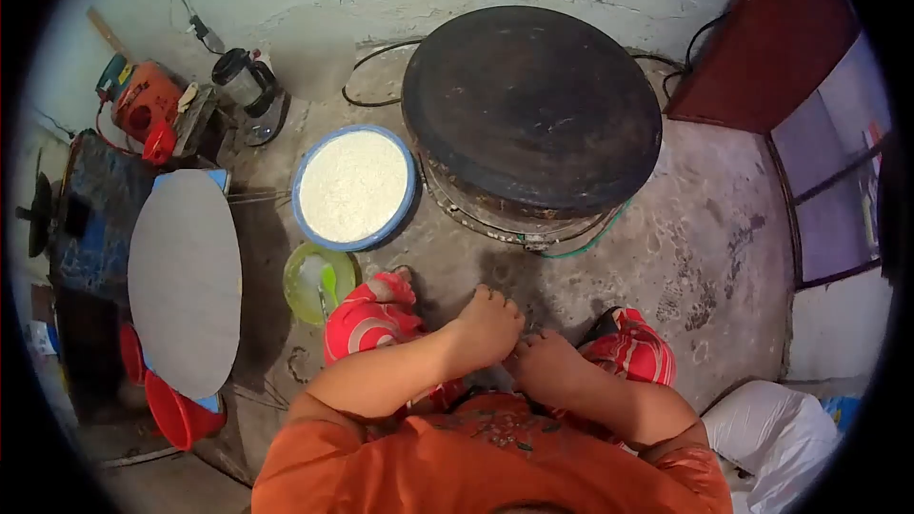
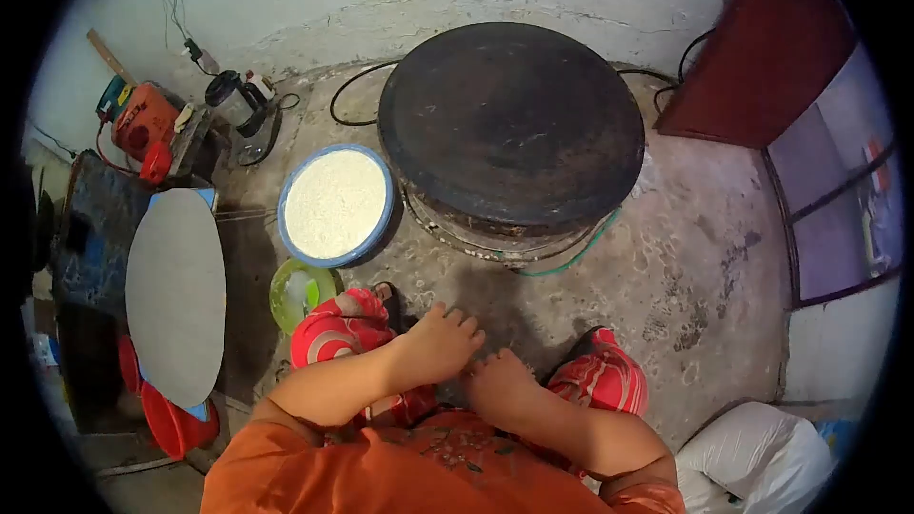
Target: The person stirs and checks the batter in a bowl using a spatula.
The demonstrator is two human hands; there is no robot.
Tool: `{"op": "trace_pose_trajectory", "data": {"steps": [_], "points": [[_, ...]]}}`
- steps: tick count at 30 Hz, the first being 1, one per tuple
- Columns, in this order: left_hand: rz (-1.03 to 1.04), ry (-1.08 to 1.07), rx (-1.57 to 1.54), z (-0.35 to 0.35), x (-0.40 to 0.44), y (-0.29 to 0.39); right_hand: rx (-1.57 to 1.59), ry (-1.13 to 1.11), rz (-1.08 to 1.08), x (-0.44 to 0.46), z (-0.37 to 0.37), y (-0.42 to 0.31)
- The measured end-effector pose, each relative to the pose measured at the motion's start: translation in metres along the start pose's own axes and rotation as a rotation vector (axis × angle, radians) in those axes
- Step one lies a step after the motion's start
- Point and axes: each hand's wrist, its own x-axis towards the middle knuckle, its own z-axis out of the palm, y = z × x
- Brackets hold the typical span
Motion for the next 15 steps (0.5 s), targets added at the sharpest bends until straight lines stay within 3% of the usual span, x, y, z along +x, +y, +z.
{"op": "trace_pose_trajectory", "data": {"steps": [15], "points": [[-0.072,-0.025,-0.088,0.000,0.003,0.001,0.039,0.075,-0.016,-0.002,-0.001,0.002]]}}
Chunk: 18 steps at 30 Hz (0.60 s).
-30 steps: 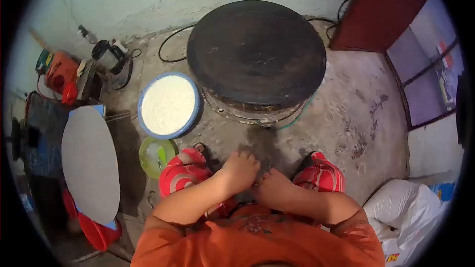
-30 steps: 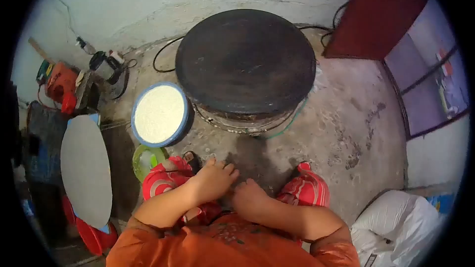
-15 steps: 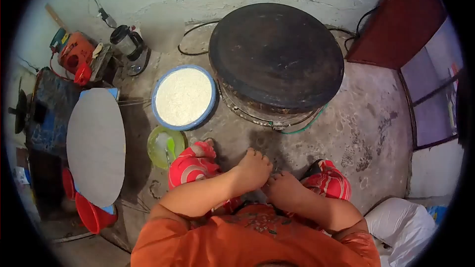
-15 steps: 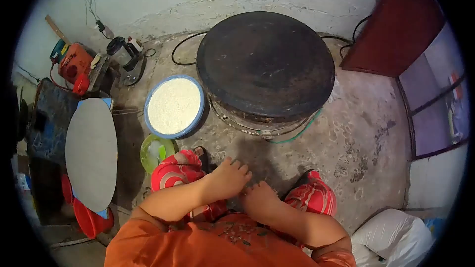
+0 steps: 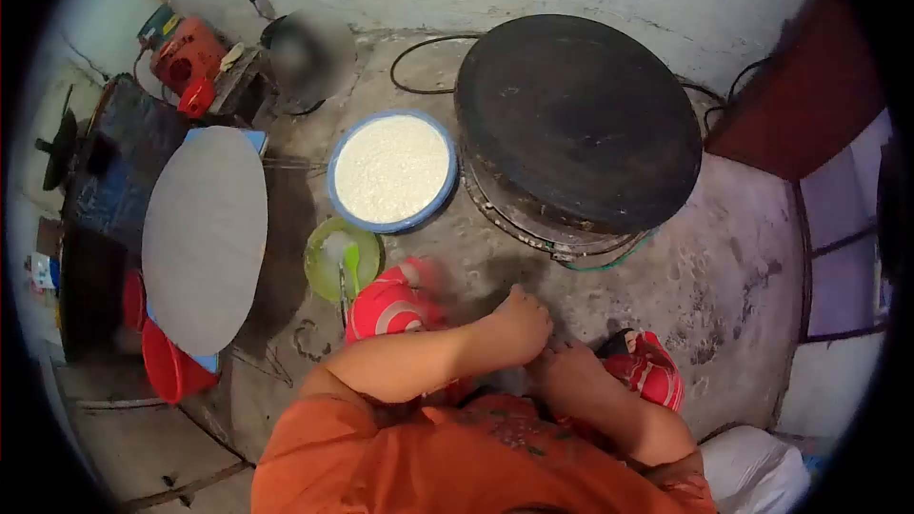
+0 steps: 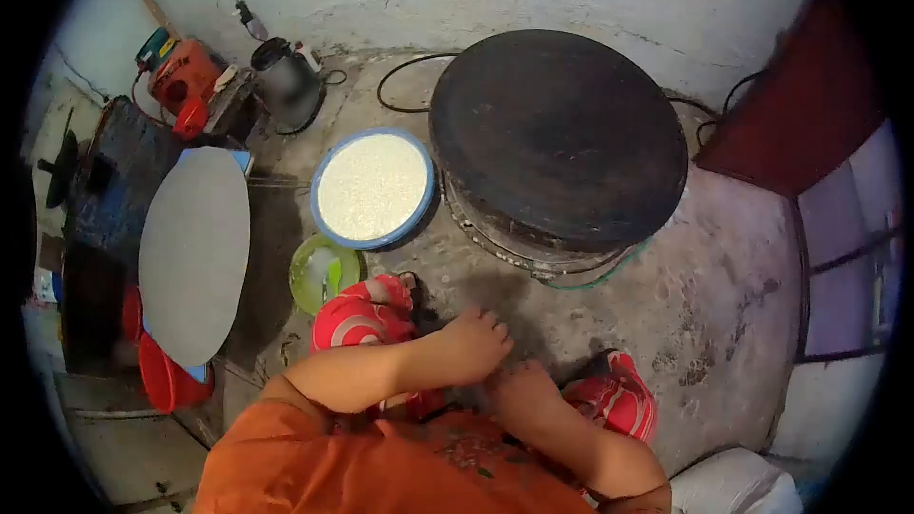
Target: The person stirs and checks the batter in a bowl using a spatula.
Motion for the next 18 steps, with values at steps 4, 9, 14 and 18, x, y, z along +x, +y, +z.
{"op": "trace_pose_trajectory", "data": {"steps": [4,9,14,18], "points": [[0.032,-0.040,-0.069,-0.030,-0.009,-0.016,-0.065,-0.166,0.036,0.001,-0.014,-0.004],[-0.028,0.477,-0.444,-0.067,-0.049,-0.069,-0.045,-0.145,0.020,-0.001,-0.011,-0.002],[-0.686,1.012,-0.603,0.018,-0.111,-0.122,-0.024,-0.133,0.014,0.000,-0.015,-0.003],[-1.297,0.780,-0.552,0.192,-0.163,-0.155,-0.056,-0.074,-0.004,-0.003,0.000,0.002]]}}
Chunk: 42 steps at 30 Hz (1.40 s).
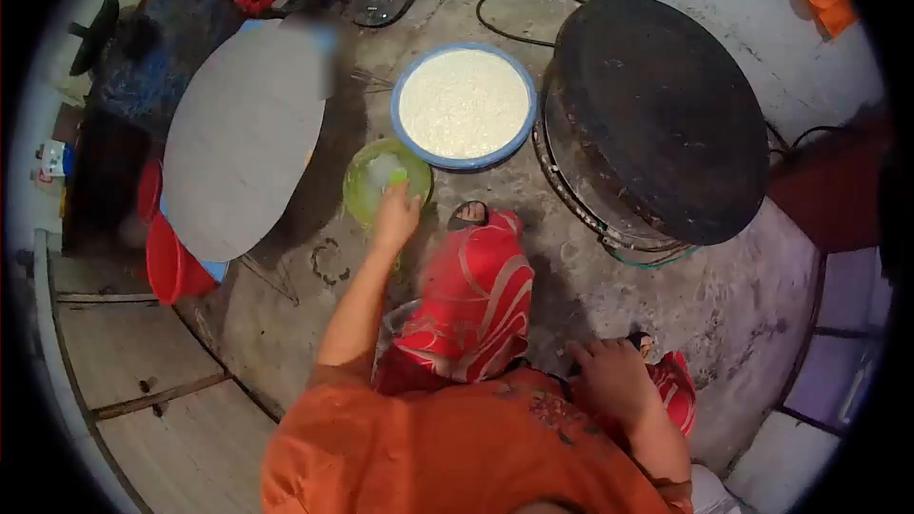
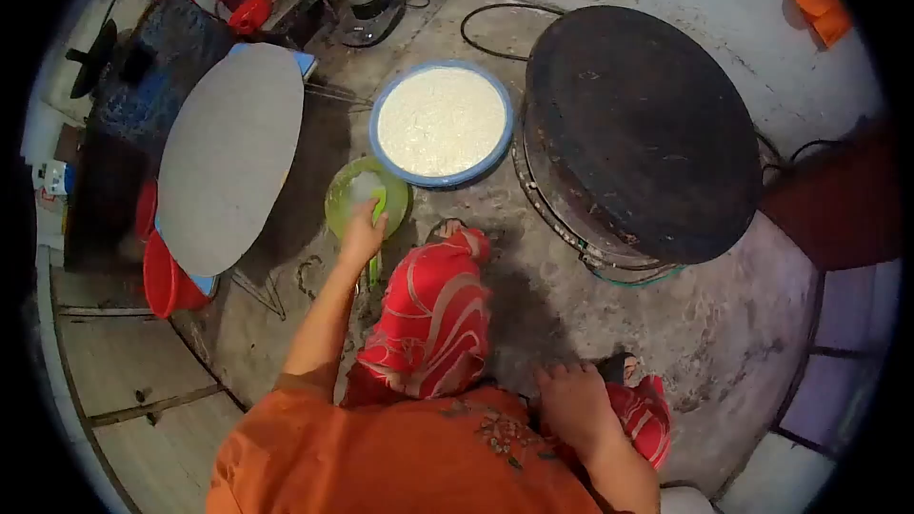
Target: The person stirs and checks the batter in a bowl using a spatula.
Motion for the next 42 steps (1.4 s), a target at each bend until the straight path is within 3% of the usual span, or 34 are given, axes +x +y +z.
{"op": "trace_pose_trajectory", "data": {"steps": [1,3,6,7,9,10,15,17,18,19,20,22,25,26,31,34,36,37,39,40,41,42], "points": [[-0.009,0.000,-0.003,0.005,-0.009,-0.017,-0.004,-0.008,-0.005,0.003,-0.003,-0.001],[-0.254,-0.069,0.345,0.012,-0.033,-0.041,0.017,-0.119,0.049,0.006,-0.010,-0.004],[-0.365,-0.106,0.352,0.032,-0.046,-0.070,0.003,-0.125,0.064,0.011,-0.004,-0.004],[-0.369,-0.111,0.351,0.033,-0.046,-0.068,0.005,-0.131,0.063,0.013,-0.003,-0.003],[-0.324,-0.267,0.634,0.032,-0.048,-0.052,0.013,-0.113,0.055,0.016,-0.002,-0.001],[-0.209,-0.304,0.737,0.031,-0.048,-0.048,0.013,-0.119,0.057,0.018,-0.004,0.000],[-0.199,-0.351,0.843,0.078,-0.036,-0.101,0.026,-0.170,0.084,0.030,-0.009,0.001],[-0.369,-0.351,0.636,0.087,-0.028,-0.112,0.032,-0.159,0.081,0.033,-0.006,0.004],[-0.380,-0.501,0.532,0.075,-0.021,-0.107,0.038,-0.148,0.078,0.033,-0.005,0.006],[-0.380,-0.506,0.532,0.067,-0.018,-0.097,0.040,-0.152,0.080,0.034,-0.006,0.006],[-0.717,-0.408,0.101,0.060,-0.015,-0.088,0.051,-0.136,0.082,0.035,-0.007,0.006],[-0.766,-0.102,-0.202,0.092,-0.018,-0.140,0.065,-0.119,0.090,0.036,-0.007,0.006],[-0.803,0.002,-0.309,0.050,-0.020,-0.099,0.084,-0.128,0.084,0.037,-0.007,0.007],[-0.642,-0.004,-0.136,0.059,-0.025,-0.118,0.073,-0.113,0.079,0.037,-0.008,0.007],[-0.631,-0.106,-0.094,0.059,-0.039,-0.113,0.050,-0.131,0.072,0.037,-0.007,0.008],[-0.492,-0.060,-0.048,0.061,-0.042,-0.108,0.040,-0.135,0.056,0.037,-0.008,0.008],[-0.872,-0.250,-0.610,0.058,-0.037,-0.099,0.010,-0.124,0.049,0.034,-0.004,0.009],[-0.870,-0.253,-0.611,0.063,-0.035,-0.108,0.010,-0.124,0.053,0.033,-0.006,0.008],[-0.950,-0.364,-0.913,0.065,-0.029,-0.121,0.053,-0.108,0.083,0.034,-0.011,0.006],[-1.098,-0.189,-0.842,0.050,-0.025,-0.096,0.056,-0.105,0.085,0.033,-0.013,0.006],[-1.095,-0.190,-0.838,0.056,-0.026,-0.107,0.035,-0.104,0.080,0.033,-0.014,0.005],[-0.836,-0.102,-0.456,0.051,-0.026,-0.104,0.015,-0.103,0.075,0.032,-0.015,0.005]]}}
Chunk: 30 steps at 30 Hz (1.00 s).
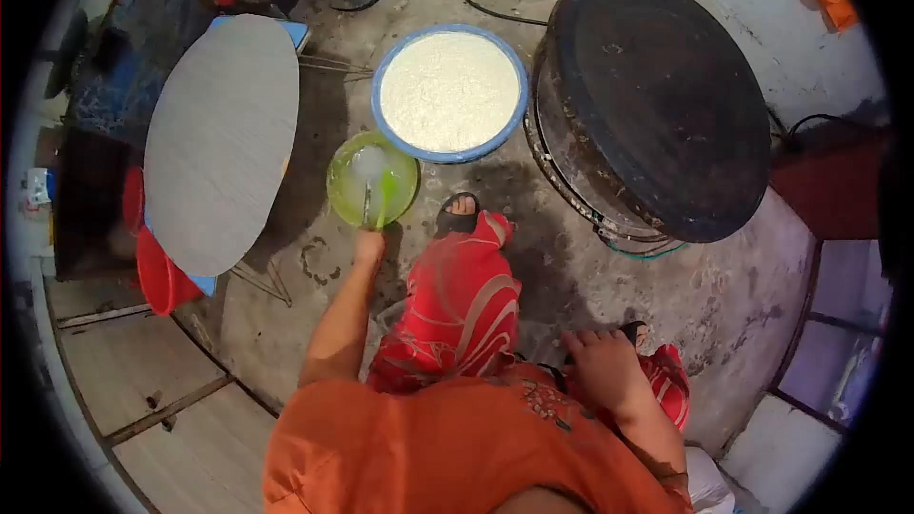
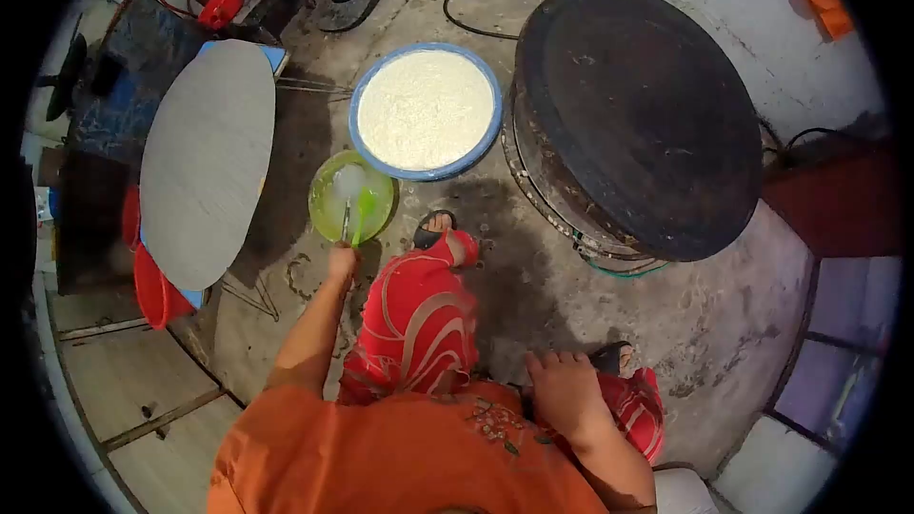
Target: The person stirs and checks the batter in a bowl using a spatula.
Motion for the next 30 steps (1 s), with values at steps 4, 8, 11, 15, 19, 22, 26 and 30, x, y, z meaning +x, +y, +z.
{"op": "trace_pose_trajectory", "data": {"steps": [4,8,11,15,19,22,26,30], "points": [[0.272,0.160,0.332,-0.015,-0.017,0.014,0.047,0.075,-0.031,-0.003,-0.003,0.001],[0.362,0.290,0.231,-0.016,-0.017,0.018,0.034,0.089,-0.045,-0.006,-0.002,0.001],[0.311,0.195,-0.068,-0.014,-0.026,0.049,0.044,0.098,-0.047,-0.008,-0.004,0.000],[0.167,-0.089,-0.539,0.001,-0.043,0.108,0.042,0.097,-0.045,-0.009,-0.006,0.002],[0.017,-0.147,-0.675,0.023,-0.037,0.151,-0.003,0.116,-0.055,-0.008,0.001,0.004],[-0.011,-0.098,-0.668,0.035,-0.027,0.168,0.025,0.056,-0.024,-0.007,-0.004,0.004],[-0.086,-0.046,-0.698,0.046,-0.010,0.178,-0.048,-0.015,-0.032,-0.006,-0.006,0.006],[-0.204,0.028,-0.786,0.051,-0.008,0.191,-0.003,0.057,-0.056,-0.005,0.000,0.009]]}}
